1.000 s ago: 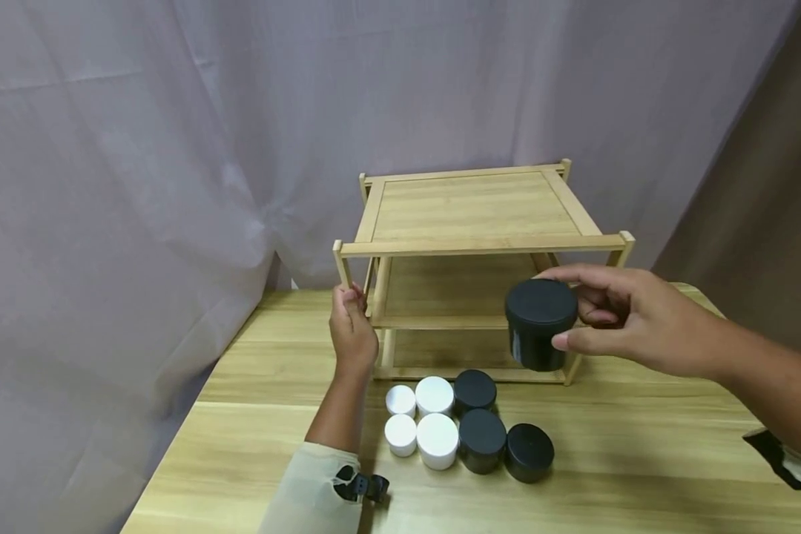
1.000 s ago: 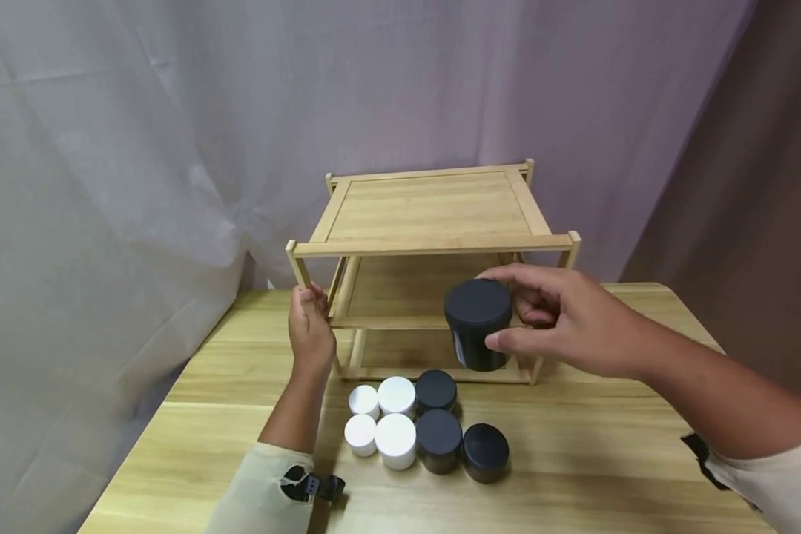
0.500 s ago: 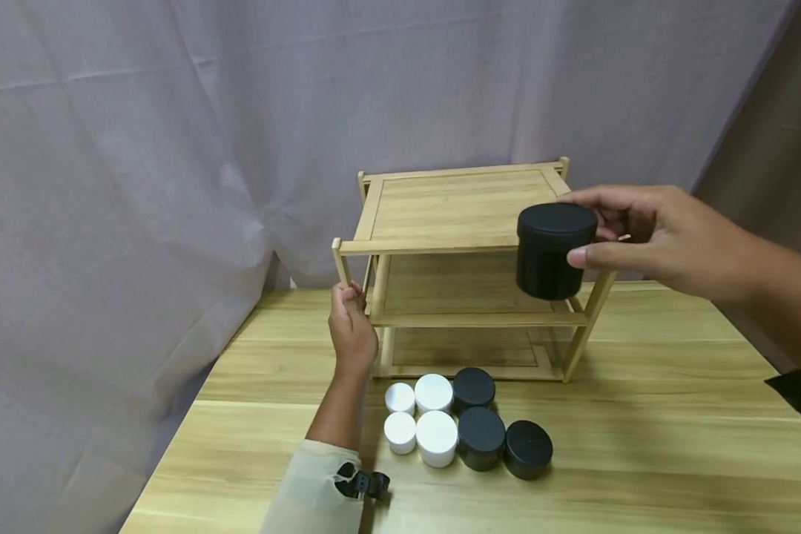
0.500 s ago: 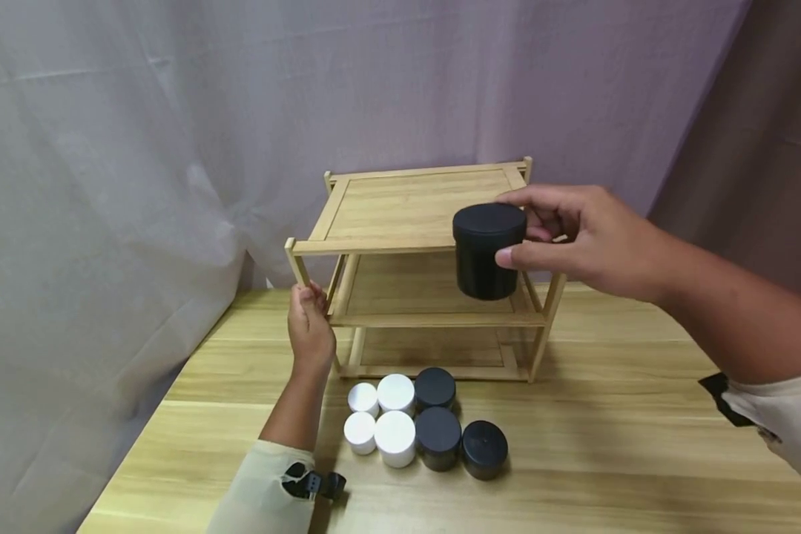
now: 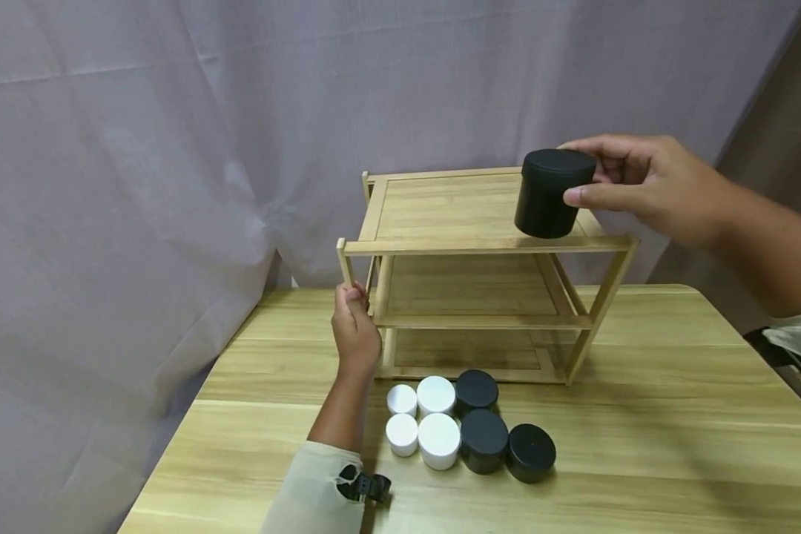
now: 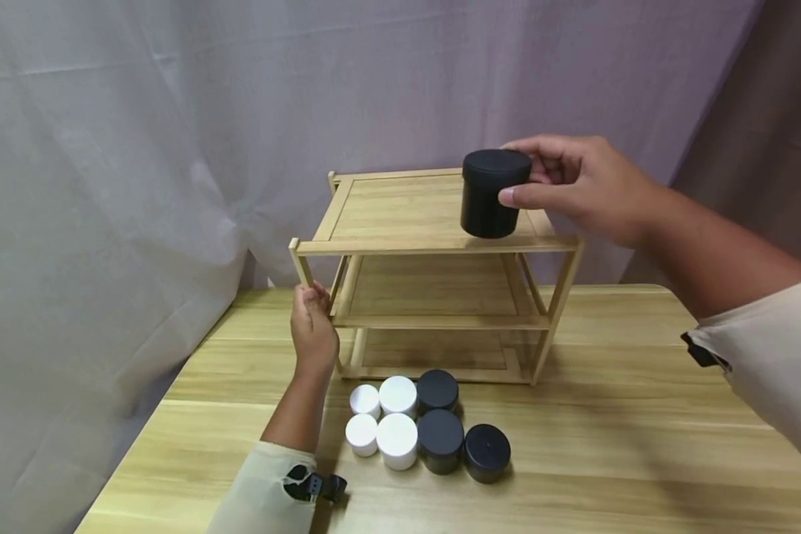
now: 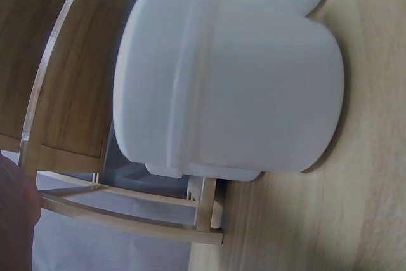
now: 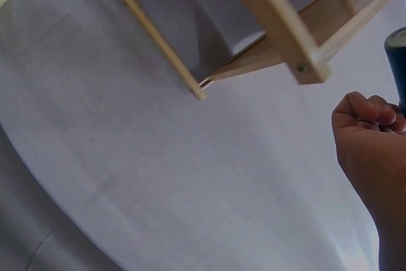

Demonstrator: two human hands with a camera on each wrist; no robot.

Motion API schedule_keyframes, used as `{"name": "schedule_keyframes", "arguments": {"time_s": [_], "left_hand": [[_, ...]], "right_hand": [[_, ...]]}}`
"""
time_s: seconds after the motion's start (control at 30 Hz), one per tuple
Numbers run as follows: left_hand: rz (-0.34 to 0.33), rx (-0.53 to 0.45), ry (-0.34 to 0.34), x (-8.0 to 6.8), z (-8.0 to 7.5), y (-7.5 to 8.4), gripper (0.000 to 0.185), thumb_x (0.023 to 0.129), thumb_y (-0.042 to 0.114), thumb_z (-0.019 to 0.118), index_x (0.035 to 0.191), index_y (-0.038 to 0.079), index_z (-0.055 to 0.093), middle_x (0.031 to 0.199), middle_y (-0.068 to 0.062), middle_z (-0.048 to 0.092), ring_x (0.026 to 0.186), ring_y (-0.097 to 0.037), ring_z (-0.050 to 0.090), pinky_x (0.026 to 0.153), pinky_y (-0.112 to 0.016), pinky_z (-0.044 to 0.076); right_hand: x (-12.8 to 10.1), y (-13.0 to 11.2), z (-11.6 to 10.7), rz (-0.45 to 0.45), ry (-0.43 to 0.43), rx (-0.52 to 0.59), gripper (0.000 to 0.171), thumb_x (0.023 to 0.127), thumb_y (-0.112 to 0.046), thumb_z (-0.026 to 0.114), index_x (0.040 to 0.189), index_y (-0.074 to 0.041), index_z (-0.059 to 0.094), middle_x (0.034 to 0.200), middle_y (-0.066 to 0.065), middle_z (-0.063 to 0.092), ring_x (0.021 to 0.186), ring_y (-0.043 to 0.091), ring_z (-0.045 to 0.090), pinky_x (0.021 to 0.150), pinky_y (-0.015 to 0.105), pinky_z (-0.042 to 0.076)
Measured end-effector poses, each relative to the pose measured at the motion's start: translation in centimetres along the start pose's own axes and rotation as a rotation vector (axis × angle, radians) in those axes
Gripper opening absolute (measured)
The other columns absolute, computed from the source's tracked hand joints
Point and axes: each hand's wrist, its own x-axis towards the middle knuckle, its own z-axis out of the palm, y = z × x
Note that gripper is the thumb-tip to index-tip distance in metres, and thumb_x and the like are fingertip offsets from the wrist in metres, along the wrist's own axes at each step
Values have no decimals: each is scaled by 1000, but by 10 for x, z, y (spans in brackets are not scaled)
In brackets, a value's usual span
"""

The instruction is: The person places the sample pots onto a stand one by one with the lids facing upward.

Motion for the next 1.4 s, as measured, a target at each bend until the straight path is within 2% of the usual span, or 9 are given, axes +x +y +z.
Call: {"name": "schedule_keyframes", "arguments": {"time_s": [0.37,0.57,0.7,0.8,0.93,1.07,1.17,1.23,1.4], "left_hand": [[18,23,7,-2,6,1,51,117,38,30,111,-7,53,89,-25,55,78,-23,50,71,-23,43],[14,37,9,-2,9,0,39,119,26,31,110,-5,54,89,-25,56,77,-22,50,71,-24,43],[13,40,12,-2,11,-2,33,119,17,33,111,-7,54,89,-25,56,78,-26,53,72,-27,46],[12,41,17,-2,11,-3,30,119,14,34,111,-7,54,89,-25,57,81,-29,56,76,-32,52],[17,45,18,-2,11,-1,30,119,14,34,111,-7,54,91,-27,58,83,-31,58,78,-37,54],[23,56,17,-1,10,0,32,119,15,33,112,-8,54,92,-28,59,84,-32,59,80,-43,57],[18,55,24,0,9,0,33,119,16,33,112,-8,54,91,-27,59,86,-33,60,83,-48,58],[15,53,22,1,8,-1,34,119,17,33,112,-9,54,92,-27,59,87,-33,60,84,-47,58],[18,65,16,1,8,-2,31,119,15,34,112,-6,55,91,-27,60,83,-32,59,78,-34,54]], "right_hand": [[30,12,-14,58,11,-81,50,105,-22,76,153,-24,63,100,-15,74,94,7,63,81,15,47],[41,19,-22,94,6,-112,53,106,-29,74,156,-25,60,103,-22,74,101,1,63,85,14,42],[46,24,-26,143,-10,-119,56,107,-36,72,160,-29,56,109,-27,74,111,-3,61,111,24,39],[49,28,-27,167,-23,-98,55,108,-38,71,161,-32,54,111,-30,72,118,-3,58,130,47,29],[53,35,-26,176,-31,-56,55,109,-37,69,161,-32,53,113,-31,70,121,0,54,136,60,18],[59,42,-26,197,-15,-67,56,108,-40,69,161,-34,53,113,-31,68,121,3,53,134,58,22],[63,48,-25,238,-6,-49,58,107,-44,69,162,-36,52,128,-22,66,144,16,48,136,59,18],[65,52,-24,272,-3,-13,58,108,-45,69,162,-38,50,147,-8,61,161,26,34,137,62,12],[69,58,-21,343,-10,32,60,106,-48,70,162,-44,48,180,5,31,171,33,13,136,66,8]]}}
